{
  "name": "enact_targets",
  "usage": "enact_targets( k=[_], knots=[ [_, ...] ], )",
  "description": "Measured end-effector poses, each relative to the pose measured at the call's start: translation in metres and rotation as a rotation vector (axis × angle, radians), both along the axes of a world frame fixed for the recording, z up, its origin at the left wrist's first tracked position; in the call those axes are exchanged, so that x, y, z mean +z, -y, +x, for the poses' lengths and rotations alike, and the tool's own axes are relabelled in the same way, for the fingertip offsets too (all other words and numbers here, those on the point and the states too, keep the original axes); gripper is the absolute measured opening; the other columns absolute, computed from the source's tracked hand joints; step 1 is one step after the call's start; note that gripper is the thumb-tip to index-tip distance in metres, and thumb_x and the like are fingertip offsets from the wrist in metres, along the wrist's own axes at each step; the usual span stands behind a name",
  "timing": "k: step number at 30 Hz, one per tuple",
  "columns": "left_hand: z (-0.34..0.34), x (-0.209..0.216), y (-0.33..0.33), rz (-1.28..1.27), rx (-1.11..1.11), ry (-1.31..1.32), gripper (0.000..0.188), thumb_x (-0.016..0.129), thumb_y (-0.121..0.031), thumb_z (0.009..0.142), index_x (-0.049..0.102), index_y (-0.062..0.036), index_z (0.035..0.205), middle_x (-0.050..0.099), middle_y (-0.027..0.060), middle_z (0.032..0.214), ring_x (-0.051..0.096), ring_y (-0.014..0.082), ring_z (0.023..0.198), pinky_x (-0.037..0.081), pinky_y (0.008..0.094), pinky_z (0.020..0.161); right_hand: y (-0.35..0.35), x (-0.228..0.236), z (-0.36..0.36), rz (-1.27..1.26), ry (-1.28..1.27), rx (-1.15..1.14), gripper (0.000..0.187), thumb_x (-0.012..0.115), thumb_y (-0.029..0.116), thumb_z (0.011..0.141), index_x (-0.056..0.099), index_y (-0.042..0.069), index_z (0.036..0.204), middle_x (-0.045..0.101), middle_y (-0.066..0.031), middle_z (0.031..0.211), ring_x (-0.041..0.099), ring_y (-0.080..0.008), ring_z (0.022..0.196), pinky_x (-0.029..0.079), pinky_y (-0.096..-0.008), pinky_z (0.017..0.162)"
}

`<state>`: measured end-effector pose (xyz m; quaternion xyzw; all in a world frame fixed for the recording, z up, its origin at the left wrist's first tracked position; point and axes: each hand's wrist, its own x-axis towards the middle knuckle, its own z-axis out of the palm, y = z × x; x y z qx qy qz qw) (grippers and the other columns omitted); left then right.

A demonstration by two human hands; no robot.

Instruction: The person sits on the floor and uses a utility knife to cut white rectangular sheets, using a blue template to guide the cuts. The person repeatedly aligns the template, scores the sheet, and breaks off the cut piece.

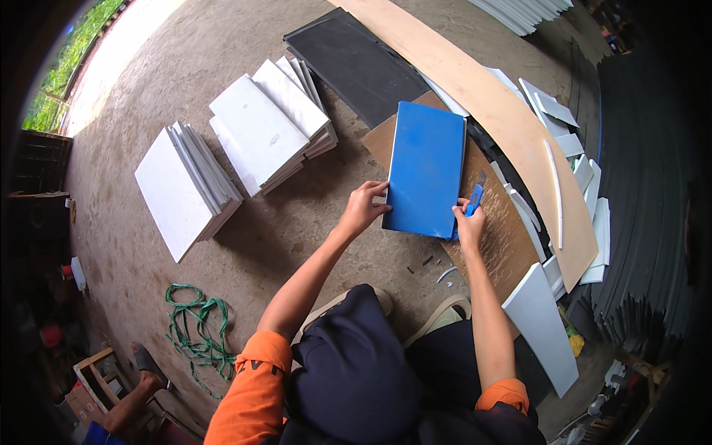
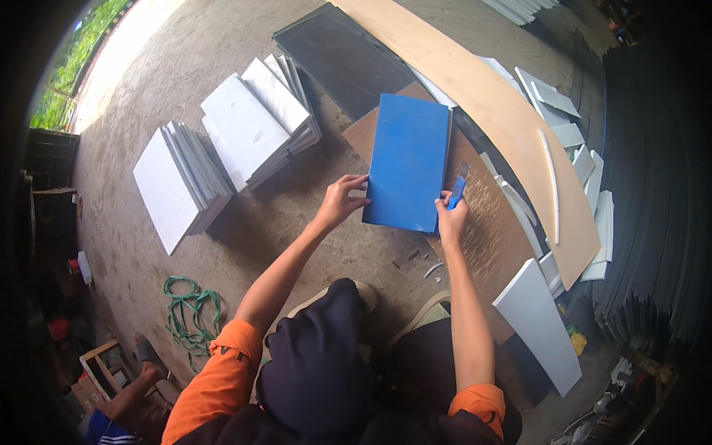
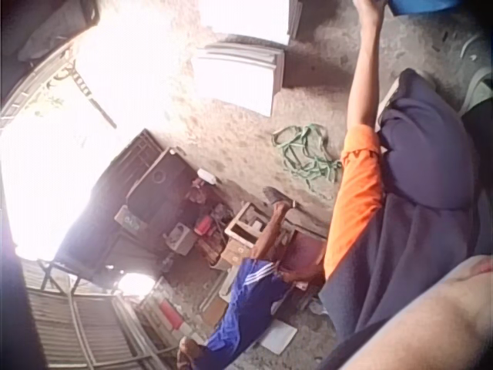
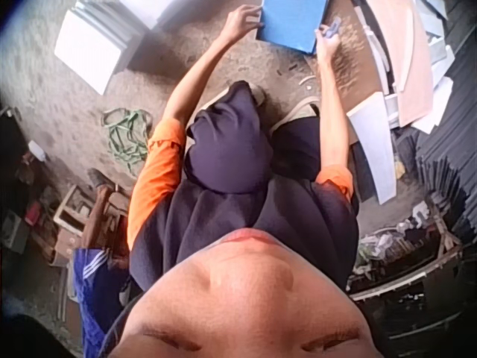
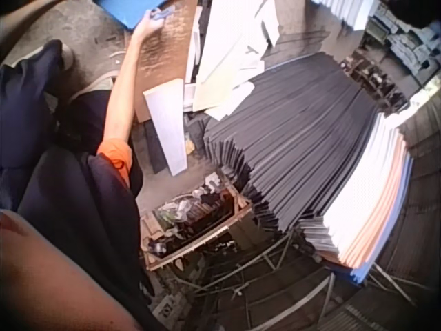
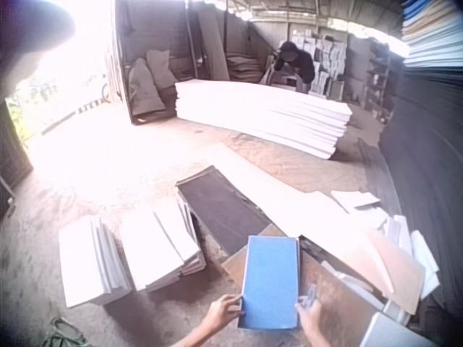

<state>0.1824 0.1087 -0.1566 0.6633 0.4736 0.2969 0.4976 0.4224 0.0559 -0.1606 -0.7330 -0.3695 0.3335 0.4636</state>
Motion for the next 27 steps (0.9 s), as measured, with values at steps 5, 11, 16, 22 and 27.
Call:
enact_targets(
  k=[5, 11, 16, 22, 27],
  knots=[
    [0.004, 0.003, 0.0, -0.013, -0.008, -0.048, 0.056, 0.067, -0.001, 0.064, 0.048, -0.0045, 0.117, 0.051, 0.0113, 0.105, 0.057, 0.0207, 0.091, 0.05, 0.0301, 0.076, 0.003, -0.001, 0.001, 0.004, 0.029, 0.004, 0.021, 0.06, -0.005, 0.068, 0.042, 0.004, 0.066, 0.059, -0.0095, 0.089, 0.053, -0.0115, 0.073, 0.042, -0.0264, 0.067],
    [0.003, 0.003, -0.001, 0.024, -0.024, -0.124, 0.062, 0.066, 0.0, 0.061, 0.046, -0.0068, 0.119, 0.05, 0.0131, 0.104, 0.057, 0.0234, 0.087, 0.049, 0.032, 0.075, 0.002, 0.0, -0.004, -0.018, 0.029, -0.016, 0.019, 0.059, -0.005, 0.067, 0.042, 0.004, 0.067, 0.059, -0.009, 0.086, 0.052, -0.011, 0.072, 0.042, -0.0251, 0.067],
    [0.004, 0.007, -0.002, 0.036, -0.029, -0.246, 0.061, 0.068, -0.006, 0.061, 0.047, -0.0061, 0.118, 0.051, 0.0133, 0.101, 0.059, 0.0228, 0.083, 0.048, 0.0327, 0.075, 0.002, -0.003, -0.005, -0.009, 0.054, 0.006, 0.019, 0.059, -0.005, 0.067, 0.043, 0.004, 0.069, 0.058, -0.0086, 0.085, 0.052, -0.0109, 0.071, 0.042, -0.0246, 0.066],
    [0.011, 0.009, 0.003, 0.109, 0.007, -0.36, 0.078, 0.069, -0.01, 0.06, 0.03, -0.0036, 0.127, 0.039, 0.0169, 0.114, 0.047, 0.0293, 0.102, 0.042, 0.0361, 0.084, -0.005, 0.006, 0.006, -0.103, 0.124, 0.002, 0.018, 0.058, 0.016, 0.078, 0.046, 0.004, 0.074, 0.057, -0.0075, 0.071, 0.053, -0.011, 0.062, 0.045, -0.0248, 0.057],
    [0.029, 0.038, 0.004, 0.493, -0.232, -0.449, 0.094, 0.074, -0.026, 0.058, 0.019, -0.0045, 0.131, 0.025, 0.0188, 0.128, 0.022, 0.0348, 0.122, 0.023, 0.0484, 0.099, -0.019, 0.033, 0.035, -0.22, -0.119, -0.074, 0.035, 0.042, 0.038, 0.087, 0.043, 0.004, 0.079, 0.045, -0.0035, 0.049, 0.043, -0.0104, 0.036, 0.042, -0.0253, 0.037]
  ],
)
